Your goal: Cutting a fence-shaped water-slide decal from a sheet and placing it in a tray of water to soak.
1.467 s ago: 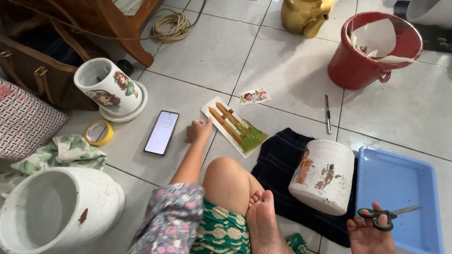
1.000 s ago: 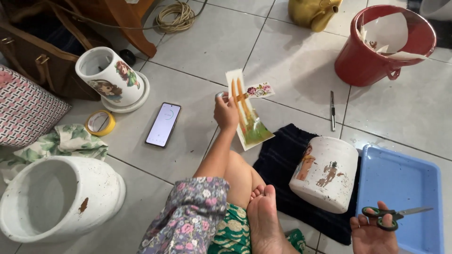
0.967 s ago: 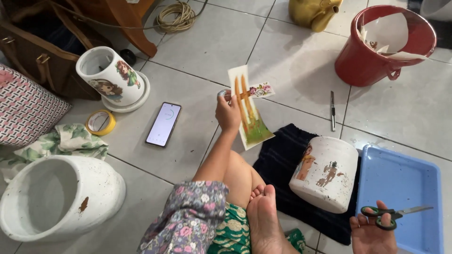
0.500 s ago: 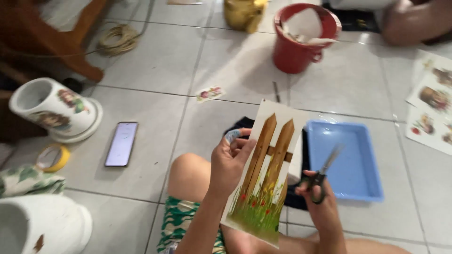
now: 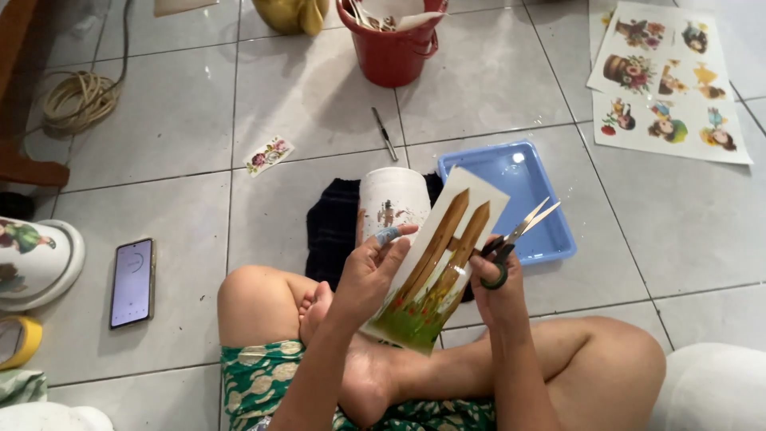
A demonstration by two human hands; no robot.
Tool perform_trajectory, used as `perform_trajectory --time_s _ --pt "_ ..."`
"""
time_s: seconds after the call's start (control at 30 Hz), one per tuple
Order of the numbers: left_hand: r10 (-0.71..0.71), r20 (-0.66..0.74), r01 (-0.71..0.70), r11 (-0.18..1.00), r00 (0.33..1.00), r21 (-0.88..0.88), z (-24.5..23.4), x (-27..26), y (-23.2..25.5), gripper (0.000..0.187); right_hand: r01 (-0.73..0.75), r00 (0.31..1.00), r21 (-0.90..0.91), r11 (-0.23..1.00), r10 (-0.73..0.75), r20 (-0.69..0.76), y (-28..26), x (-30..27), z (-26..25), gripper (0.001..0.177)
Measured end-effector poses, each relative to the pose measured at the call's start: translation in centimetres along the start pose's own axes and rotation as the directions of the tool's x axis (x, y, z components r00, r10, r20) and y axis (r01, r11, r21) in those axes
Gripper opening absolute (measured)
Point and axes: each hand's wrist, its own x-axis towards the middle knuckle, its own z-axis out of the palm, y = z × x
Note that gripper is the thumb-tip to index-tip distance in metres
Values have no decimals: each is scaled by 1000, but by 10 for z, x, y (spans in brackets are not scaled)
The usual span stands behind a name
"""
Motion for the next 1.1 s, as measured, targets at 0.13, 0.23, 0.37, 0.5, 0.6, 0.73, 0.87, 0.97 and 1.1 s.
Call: perform_trajectory --time_s 0.13,0.23,0.37,0.5,0.6,0.73,0.87,0.97,1.1 --pt "15 72 -25 991 997 128 3 0 -1 22 8 1000 67 998 -7 -15 15 10 -52 31" --pt "2 161 -33 981 987 189 1 -1 -8 18 1 1000 -3 1000 -1 28 2 12 -25 30" --pt "-40 112 32 997 993 72 2 0 -3 19 28 999 -26 999 -29 -27 -1 10 -29 23" --pt "109 -339 -204 945 935 -258 -6 16 -39 11 154 985 -212 965 -166 -37 -22 12 -22 32" --pt "13 -449 -256 836 893 -485 -11 27 -62 12 130 991 -225 966 -119 62 -10 14 -41 39" --pt "-97 -427 -111 893 899 -436 1 13 -7 19 -92 938 -562 822 261 229 -29 1 -7 30" --pt "-18 -431 -139 934 902 -329 7 7 -2 19 -133 816 -683 718 471 336 -38 -7 23 37" --pt "-17 -439 -158 920 898 -359 12 9 -6 18 -136 788 -782 608 545 287 -43 -8 41 42" --pt "-148 -394 -25 915 907 -402 26 3 4 18 -86 792 -720 688 486 370 -38 -8 44 39"
